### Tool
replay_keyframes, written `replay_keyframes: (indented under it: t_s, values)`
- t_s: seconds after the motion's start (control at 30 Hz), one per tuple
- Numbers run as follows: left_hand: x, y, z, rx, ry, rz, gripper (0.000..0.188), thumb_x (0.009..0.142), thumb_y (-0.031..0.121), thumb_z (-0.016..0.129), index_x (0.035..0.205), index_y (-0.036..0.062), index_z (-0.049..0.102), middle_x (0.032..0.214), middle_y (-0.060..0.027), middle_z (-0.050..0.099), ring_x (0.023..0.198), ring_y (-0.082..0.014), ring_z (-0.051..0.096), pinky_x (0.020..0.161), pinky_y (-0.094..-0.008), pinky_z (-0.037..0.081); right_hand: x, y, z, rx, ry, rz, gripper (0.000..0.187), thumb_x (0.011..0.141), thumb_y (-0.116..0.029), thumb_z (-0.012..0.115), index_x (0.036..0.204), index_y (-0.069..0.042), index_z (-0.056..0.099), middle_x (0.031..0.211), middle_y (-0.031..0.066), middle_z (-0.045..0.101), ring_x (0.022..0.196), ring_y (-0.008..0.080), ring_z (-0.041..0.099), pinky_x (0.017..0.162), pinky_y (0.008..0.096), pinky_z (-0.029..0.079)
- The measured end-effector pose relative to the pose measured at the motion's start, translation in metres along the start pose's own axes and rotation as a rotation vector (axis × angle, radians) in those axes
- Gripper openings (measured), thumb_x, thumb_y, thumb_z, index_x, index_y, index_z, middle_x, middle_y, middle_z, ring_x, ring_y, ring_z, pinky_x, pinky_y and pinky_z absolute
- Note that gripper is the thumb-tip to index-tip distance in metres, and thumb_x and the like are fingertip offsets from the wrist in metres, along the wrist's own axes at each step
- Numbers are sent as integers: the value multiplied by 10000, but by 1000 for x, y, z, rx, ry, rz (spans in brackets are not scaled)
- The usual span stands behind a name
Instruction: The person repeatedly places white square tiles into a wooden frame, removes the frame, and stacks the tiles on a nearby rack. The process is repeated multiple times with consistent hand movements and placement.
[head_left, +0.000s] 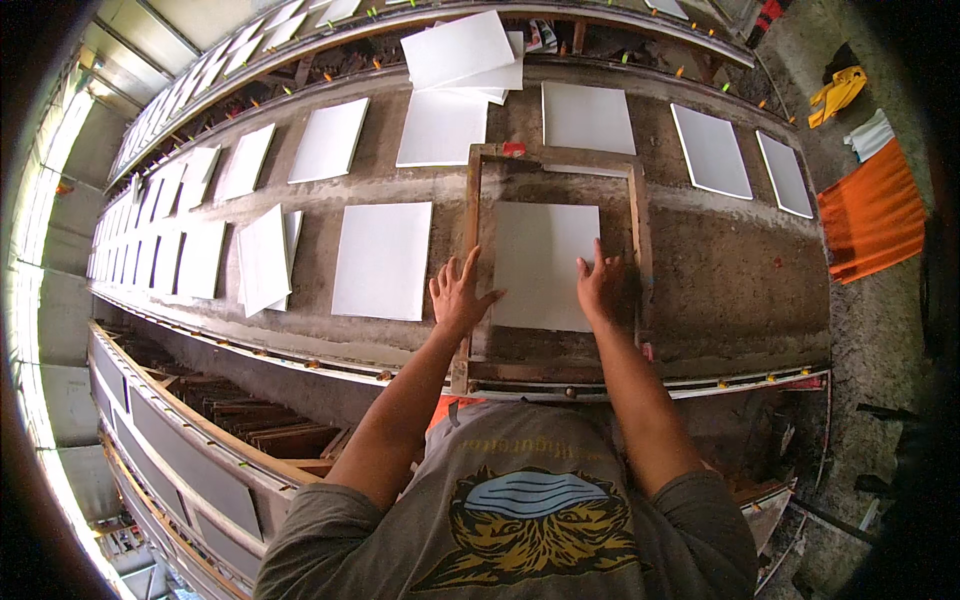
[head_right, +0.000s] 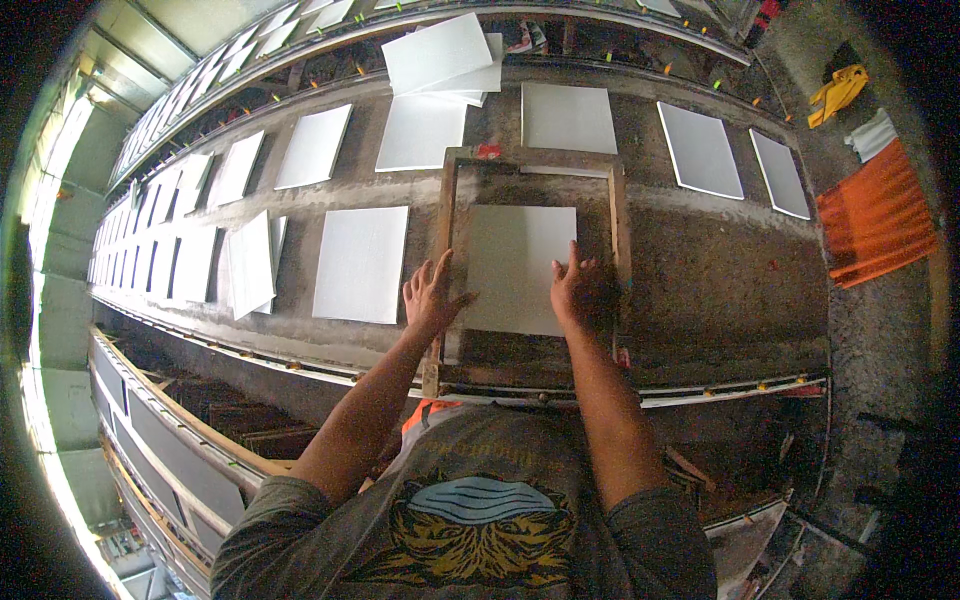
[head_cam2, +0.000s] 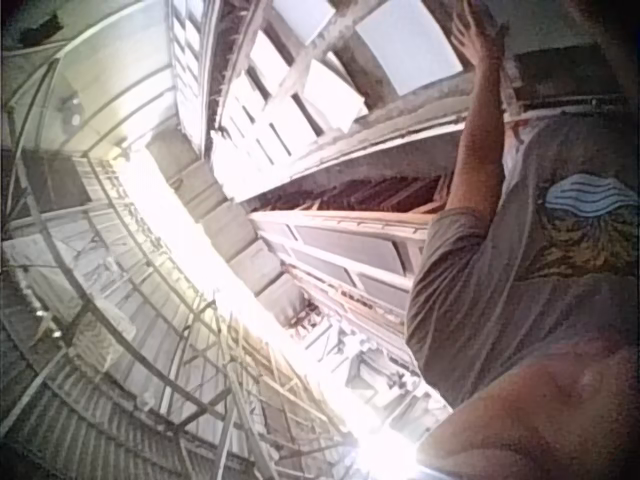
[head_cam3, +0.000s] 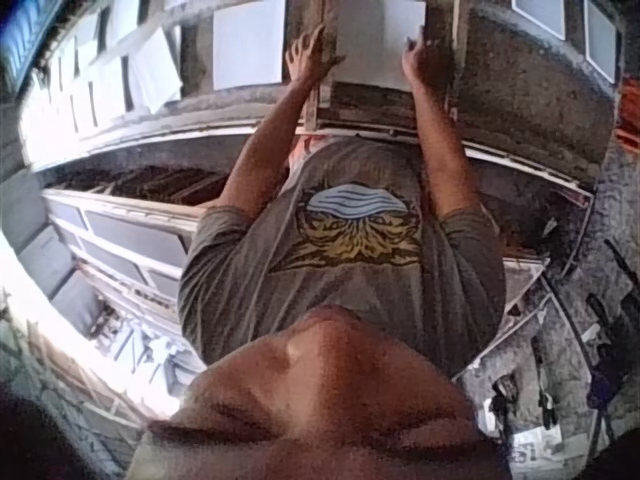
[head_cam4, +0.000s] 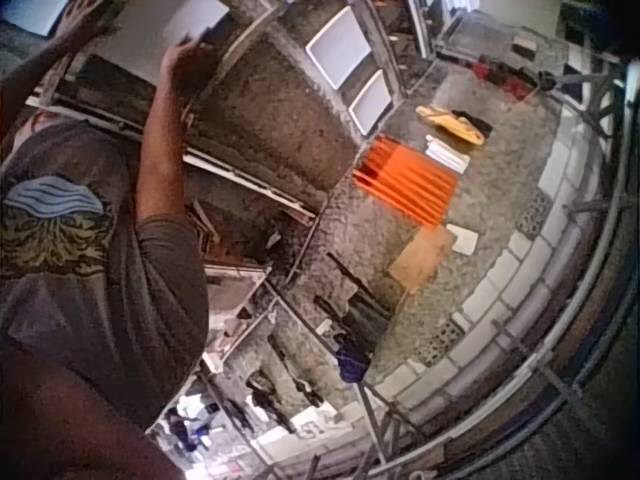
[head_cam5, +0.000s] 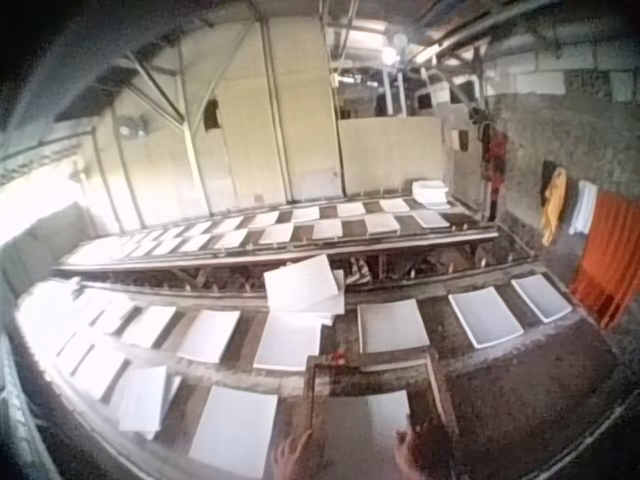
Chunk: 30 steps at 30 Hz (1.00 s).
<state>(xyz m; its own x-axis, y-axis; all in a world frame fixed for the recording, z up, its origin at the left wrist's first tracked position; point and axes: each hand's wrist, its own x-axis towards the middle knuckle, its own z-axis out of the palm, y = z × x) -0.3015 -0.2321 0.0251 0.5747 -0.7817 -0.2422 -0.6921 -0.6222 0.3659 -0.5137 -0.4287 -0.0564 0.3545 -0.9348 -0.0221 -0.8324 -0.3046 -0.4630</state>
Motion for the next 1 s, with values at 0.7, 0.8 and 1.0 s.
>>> replay_keyframes:
  t_s: [0.7, 0.8, 1.0]
  values:
    - [51, 62, 119, 115, 85, 355, 711, 1041, 393, 444, 1602, 39, 187, 1664, -249, 118, 1533, -460, 96, 1237, -578, 74, -20, -36, -19, -100, -24, -310, 727, 998, -356, 597, 1593, -104, 262, 1647, 241, 183, 1506, 459, 207, 1187, 609, 235]
    - [44, 70, 96, -103, -87, 285, 701, 1036, 374, 441, 1599, 36, 195, 1666, -245, 112, 1536, -458, 73, 1235, -587, 53, 16, -35, -11, -67, -6, -219, 726, 1013, -382, 552, 1602, -101, 233, 1665, 215, 156, 1521, 436, 188, 1191, 619, 217]
    - [41, 85, 71, 29, -64, 245, 701, 1028, 355, 450, 1594, 24, 200, 1662, -252, 112, 1530, -472, 73, 1233, -593, 57, 97, -59, -17, -180, -3, -125, 713, 1035, -432, 482, 1599, -74, 232, 1649, 217, 202, 1521, 427, 190, 1208, 602, 186]
